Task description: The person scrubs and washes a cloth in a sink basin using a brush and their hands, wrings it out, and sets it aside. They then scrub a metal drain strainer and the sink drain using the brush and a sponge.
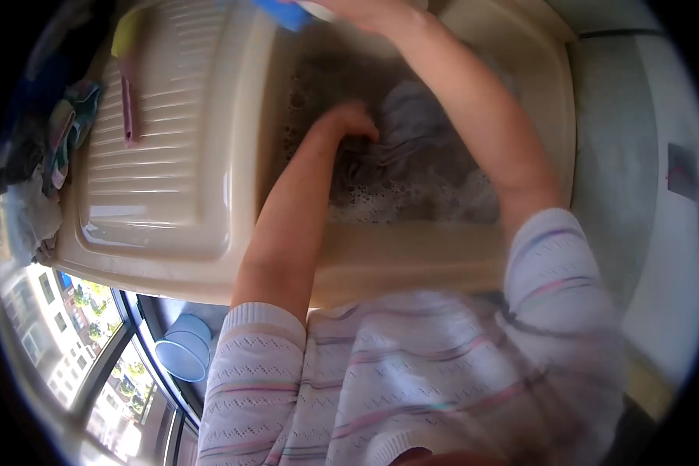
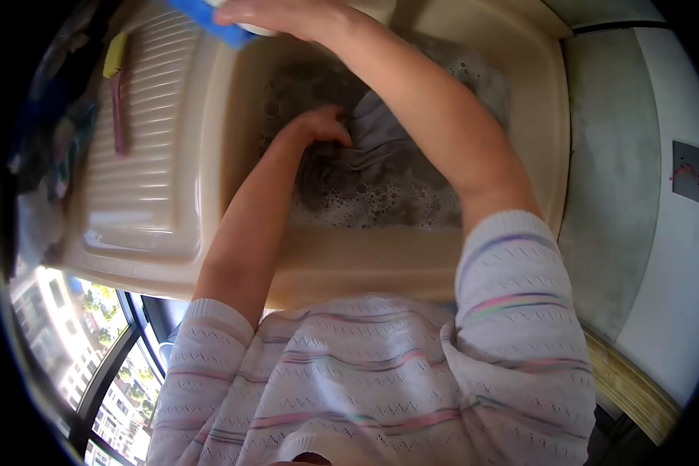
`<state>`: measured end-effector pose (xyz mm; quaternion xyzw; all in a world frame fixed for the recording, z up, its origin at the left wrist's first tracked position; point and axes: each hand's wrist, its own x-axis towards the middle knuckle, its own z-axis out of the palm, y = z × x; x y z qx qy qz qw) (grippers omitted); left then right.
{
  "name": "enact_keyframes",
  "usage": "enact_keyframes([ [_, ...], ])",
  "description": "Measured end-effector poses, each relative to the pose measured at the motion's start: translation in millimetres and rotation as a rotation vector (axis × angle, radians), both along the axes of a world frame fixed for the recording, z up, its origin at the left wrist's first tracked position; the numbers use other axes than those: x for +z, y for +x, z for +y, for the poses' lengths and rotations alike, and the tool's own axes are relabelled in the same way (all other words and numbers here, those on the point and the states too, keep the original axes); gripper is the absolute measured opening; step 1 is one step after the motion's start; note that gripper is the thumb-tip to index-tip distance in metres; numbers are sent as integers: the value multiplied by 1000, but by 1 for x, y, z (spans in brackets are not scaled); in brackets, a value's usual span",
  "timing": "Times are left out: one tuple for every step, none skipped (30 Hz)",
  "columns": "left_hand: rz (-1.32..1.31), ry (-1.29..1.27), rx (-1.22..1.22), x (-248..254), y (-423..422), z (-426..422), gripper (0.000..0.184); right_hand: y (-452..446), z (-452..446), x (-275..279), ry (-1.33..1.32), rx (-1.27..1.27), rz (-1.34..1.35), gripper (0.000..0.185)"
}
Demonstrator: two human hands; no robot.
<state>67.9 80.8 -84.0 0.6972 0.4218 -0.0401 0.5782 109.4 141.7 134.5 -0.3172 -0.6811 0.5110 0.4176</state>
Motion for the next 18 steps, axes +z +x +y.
enact_keyframes([
  [21,-23,-17,11,-2,-1,70,37,-27,-13,-30,-14,149,87],
  [44,-44,-36,46,-5,-4,73,73,-57,-14,-143,-107,60,79],
  [70,-64,-56,62,-4,-7,78,108,-78,-34,-264,-249,33,69],
  [6,-117,3,53,1,-11,74,134,-100,-60,-384,-395,12,60],
  [-56,-165,54,35,6,-16,71,145,-123,-79,-446,-458,10,65],
  [-120,-213,106,24,12,-17,68,154,-146,-96,-506,-521,6,70],
  [-206,-327,139,22,15,-17,66,151,-167,-113,-356,-501,-124,69],
  [-285,-446,172,20,14,-20,64,145,-181,-127,-213,-480,-254,69],
  [-357,-568,212,21,12,-25,62,151,-189,-133,-200,-482,-466,67],
  [-345,-626,299,31,12,-30,59,158,-196,-139,-189,-476,-675,65],
  [-336,-674,391,43,10,-32,56,164,-198,-146,-174,-461,-884,63],
  [-334,-722,492,52,9,-35,53,178,-195,-155,-306,-533,-927,58],
  [-325,-730,446,51,8,-37,51,197,-192,-162,-308,-627,-918,60],
  [-320,-741,398,48,3,-37,49,212,-190,-167,-311,-723,-915,63],
  [-318,-749,353,47,-2,-33,48,227,-190,-174,-338,-786,-749,64],
  [-305,-725,240,50,-8,-26,49,238,-189,-181,-361,-842,-581,64],
  [-290,-705,125,55,-12,-18,51,244,-191,-189,-386,-893,-413,65],
  [-274,-685,8,58,-11,-11,53,241,-193,-180,-461,-894,-300,65],
])
